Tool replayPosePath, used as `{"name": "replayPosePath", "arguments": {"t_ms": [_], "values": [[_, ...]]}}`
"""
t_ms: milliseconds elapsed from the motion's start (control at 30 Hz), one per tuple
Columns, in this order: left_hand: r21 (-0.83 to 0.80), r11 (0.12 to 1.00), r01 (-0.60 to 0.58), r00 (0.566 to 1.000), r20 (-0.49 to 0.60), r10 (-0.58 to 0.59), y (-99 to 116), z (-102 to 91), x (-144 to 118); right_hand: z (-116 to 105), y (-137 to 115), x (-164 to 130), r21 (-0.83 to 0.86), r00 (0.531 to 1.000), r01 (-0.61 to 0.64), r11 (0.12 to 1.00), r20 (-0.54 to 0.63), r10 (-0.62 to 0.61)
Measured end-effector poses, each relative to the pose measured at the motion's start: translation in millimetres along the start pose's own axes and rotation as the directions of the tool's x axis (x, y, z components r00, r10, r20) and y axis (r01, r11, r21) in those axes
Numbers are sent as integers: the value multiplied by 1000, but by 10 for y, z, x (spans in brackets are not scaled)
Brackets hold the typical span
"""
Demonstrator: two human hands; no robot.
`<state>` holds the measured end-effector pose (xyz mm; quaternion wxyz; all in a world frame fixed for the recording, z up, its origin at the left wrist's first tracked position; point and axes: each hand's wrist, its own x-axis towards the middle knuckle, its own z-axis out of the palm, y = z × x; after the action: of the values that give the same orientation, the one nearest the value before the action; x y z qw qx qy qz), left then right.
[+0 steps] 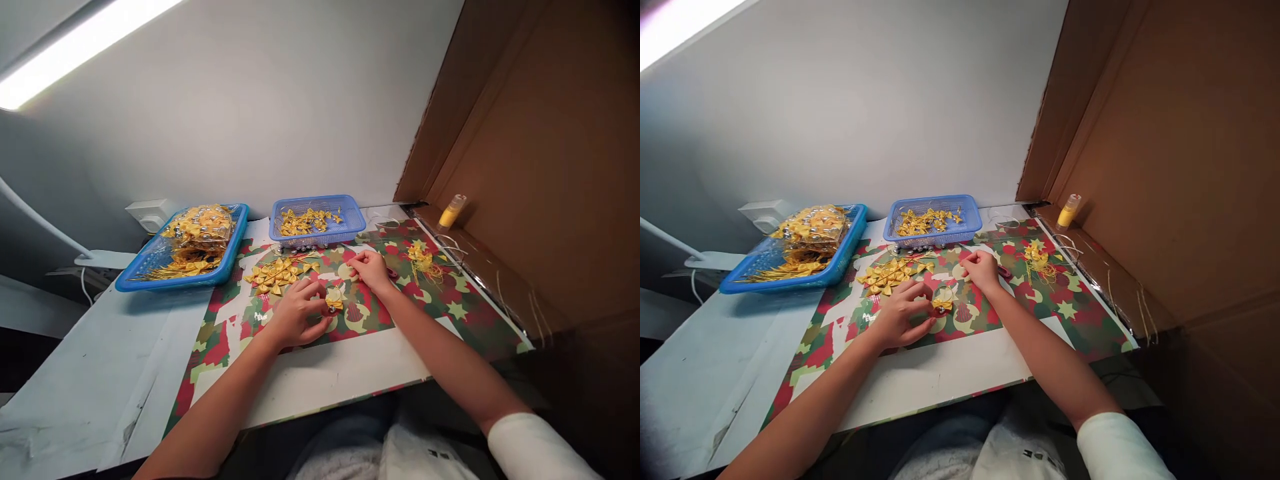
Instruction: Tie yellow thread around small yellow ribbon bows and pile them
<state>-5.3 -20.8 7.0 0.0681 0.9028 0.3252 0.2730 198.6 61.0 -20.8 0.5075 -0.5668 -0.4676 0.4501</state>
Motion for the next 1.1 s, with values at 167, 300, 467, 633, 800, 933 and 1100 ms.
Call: {"name": "replayPosePath", "arguments": {"t_ms": [167,300,467,633,800,933,1100], "values": [[20,1000,21,1000,18,-21,-5,-6,-3,-17,18,47,-32,999,15,999,-44,-17],[45,993,109,994,-15,-108,-19,22,31,-32,7,69,-18,997,39,999,-66,-40],[23,988,150,988,42,-151,-19,9,126,-68,-105,71,55,993,94,994,-82,-89],[14,989,150,981,124,-151,-49,-32,170,-100,-262,19,170,982,187,968,-56,-180],[-88,974,209,973,121,-198,-133,-30,208,-91,-377,-95,271,968,234,934,29,-251],[-176,926,334,943,71,-326,-198,-43,298,-87,-419,-154,309,960,240,920,63,-271],[-343,814,469,883,187,-430,-250,10,518,-84,-405,-173,319,945,252,914,125,-304]]}}
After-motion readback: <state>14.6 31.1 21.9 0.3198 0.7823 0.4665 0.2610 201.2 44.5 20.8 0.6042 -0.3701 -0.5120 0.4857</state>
